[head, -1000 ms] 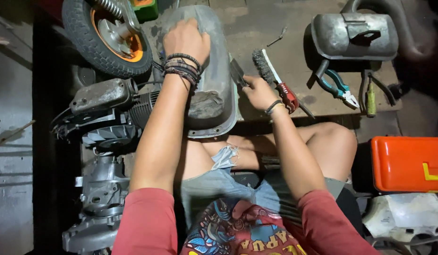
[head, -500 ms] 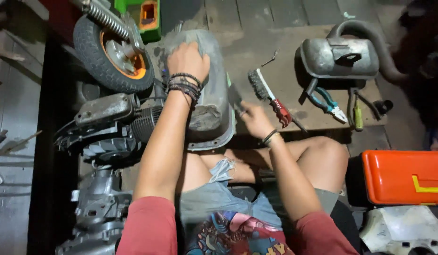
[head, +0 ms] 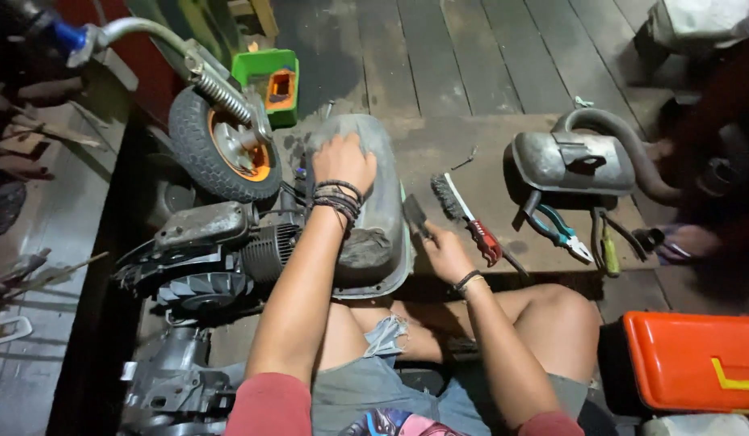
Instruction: The person is cleaning a metal engine component by scrubbing it with a wire brush and scraping it with a metal tool.
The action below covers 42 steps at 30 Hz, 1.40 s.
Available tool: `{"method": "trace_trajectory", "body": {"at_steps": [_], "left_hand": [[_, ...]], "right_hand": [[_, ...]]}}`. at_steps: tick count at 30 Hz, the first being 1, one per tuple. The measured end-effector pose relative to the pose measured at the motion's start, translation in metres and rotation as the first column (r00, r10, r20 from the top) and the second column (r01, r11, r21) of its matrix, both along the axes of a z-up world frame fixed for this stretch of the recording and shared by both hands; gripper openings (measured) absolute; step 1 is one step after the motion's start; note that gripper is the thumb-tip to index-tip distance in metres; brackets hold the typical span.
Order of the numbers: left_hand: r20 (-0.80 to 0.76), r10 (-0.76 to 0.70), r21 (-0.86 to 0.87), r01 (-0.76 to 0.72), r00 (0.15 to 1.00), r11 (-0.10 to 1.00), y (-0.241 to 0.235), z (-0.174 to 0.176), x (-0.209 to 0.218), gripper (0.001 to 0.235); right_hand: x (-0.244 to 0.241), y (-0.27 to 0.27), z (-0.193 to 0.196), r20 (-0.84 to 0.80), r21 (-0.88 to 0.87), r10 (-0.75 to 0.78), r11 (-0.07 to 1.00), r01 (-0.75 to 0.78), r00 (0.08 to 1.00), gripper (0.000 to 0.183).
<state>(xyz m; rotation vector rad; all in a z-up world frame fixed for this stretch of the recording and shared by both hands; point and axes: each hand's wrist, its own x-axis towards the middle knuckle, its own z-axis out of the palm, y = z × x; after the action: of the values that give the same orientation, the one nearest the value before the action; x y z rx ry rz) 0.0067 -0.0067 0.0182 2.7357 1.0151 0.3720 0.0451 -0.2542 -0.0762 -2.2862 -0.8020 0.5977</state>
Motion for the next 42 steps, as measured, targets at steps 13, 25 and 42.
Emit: {"method": "trace_trajectory", "body": {"at_steps": [13,25,42], "left_hand": [[0.058,-0.013,0.097,0.008,0.998,0.995,-0.006,-0.017,-0.011,0.026],[0.124,-0.050,0.134,0.034,0.991,0.990,-0.011,-0.007,-0.021,0.024],[0.136,-0.168,0.144,0.148,0.976,0.978,-0.007,-0.012,-0.030,0.016]], "right_hand": [[0.060,0.043,-0.021,0.133,-0.167,0.079,0.984,-0.057,0.988,0.050],[0.077,0.053,-0.006,0.172,-0.169,0.129,0.981,-0.099,0.977,0.052],[0.081,0.070,0.000,0.061,-0.165,0.199,0.968,-0.187,0.978,0.048]]}}
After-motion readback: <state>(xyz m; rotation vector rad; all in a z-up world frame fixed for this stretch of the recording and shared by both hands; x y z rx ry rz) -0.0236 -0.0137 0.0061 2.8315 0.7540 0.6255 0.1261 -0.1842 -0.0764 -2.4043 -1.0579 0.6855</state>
